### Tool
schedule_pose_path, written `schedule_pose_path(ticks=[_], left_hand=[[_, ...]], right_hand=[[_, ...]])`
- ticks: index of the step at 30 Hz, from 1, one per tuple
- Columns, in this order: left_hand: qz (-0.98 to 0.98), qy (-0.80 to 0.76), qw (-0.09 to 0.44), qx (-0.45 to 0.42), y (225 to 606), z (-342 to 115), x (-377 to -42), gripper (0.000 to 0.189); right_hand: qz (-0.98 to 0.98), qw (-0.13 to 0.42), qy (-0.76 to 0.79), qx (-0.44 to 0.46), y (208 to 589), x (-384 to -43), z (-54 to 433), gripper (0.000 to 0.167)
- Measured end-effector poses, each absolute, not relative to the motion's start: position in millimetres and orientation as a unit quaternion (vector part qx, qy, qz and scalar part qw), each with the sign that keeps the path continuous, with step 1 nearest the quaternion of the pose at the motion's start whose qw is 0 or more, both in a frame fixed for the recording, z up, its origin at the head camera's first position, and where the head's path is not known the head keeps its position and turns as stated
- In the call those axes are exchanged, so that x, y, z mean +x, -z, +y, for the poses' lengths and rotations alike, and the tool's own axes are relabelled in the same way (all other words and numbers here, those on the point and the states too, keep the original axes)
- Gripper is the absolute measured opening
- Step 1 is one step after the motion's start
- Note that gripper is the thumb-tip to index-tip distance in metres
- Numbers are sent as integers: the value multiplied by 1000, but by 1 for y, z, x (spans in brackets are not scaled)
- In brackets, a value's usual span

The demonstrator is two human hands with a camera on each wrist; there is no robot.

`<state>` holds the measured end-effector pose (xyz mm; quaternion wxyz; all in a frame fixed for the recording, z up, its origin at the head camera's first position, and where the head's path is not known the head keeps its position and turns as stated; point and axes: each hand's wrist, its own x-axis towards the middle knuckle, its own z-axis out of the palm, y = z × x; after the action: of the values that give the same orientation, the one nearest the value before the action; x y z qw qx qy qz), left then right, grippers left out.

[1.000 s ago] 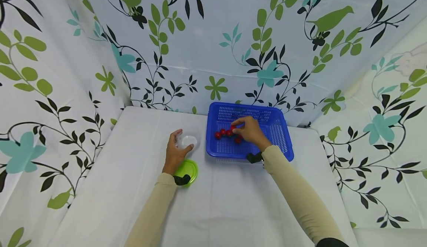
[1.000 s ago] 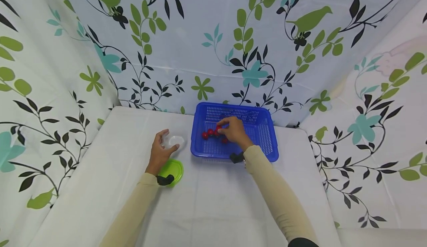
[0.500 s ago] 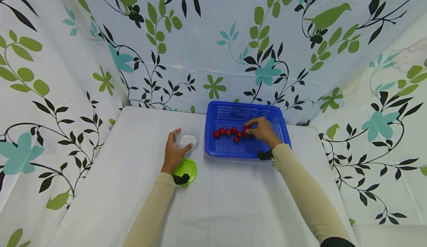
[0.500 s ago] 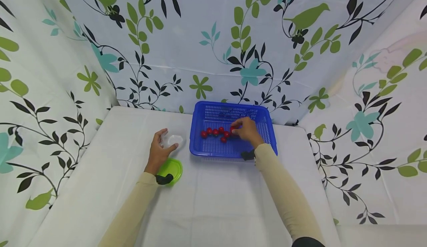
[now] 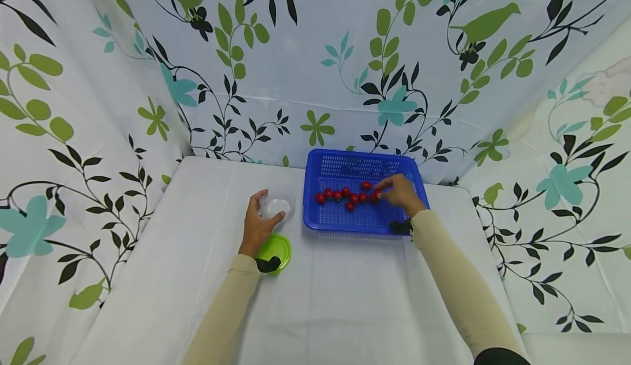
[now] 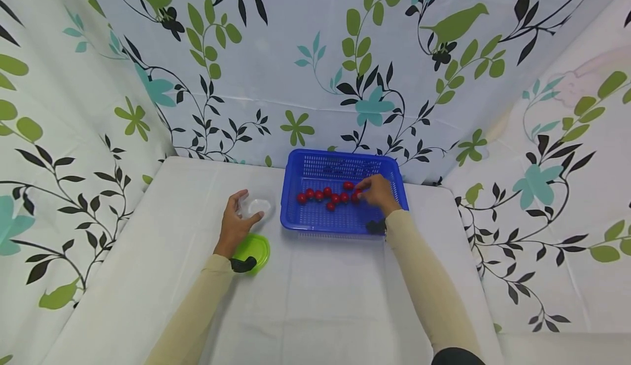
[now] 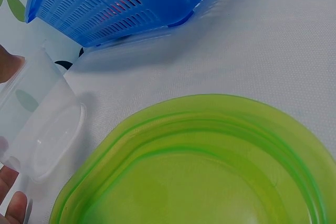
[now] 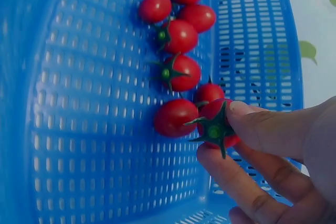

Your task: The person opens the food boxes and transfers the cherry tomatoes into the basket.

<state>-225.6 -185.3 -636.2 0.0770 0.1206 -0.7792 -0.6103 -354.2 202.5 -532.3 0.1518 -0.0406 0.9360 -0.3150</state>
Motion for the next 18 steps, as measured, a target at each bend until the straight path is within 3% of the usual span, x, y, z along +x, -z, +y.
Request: schedule_pose_path(ticks=[18], left_hand=[[-779, 610, 79, 120, 635, -185, -225, 83]], right_hand=[[943, 185, 276, -28, 543, -369, 213, 31]])
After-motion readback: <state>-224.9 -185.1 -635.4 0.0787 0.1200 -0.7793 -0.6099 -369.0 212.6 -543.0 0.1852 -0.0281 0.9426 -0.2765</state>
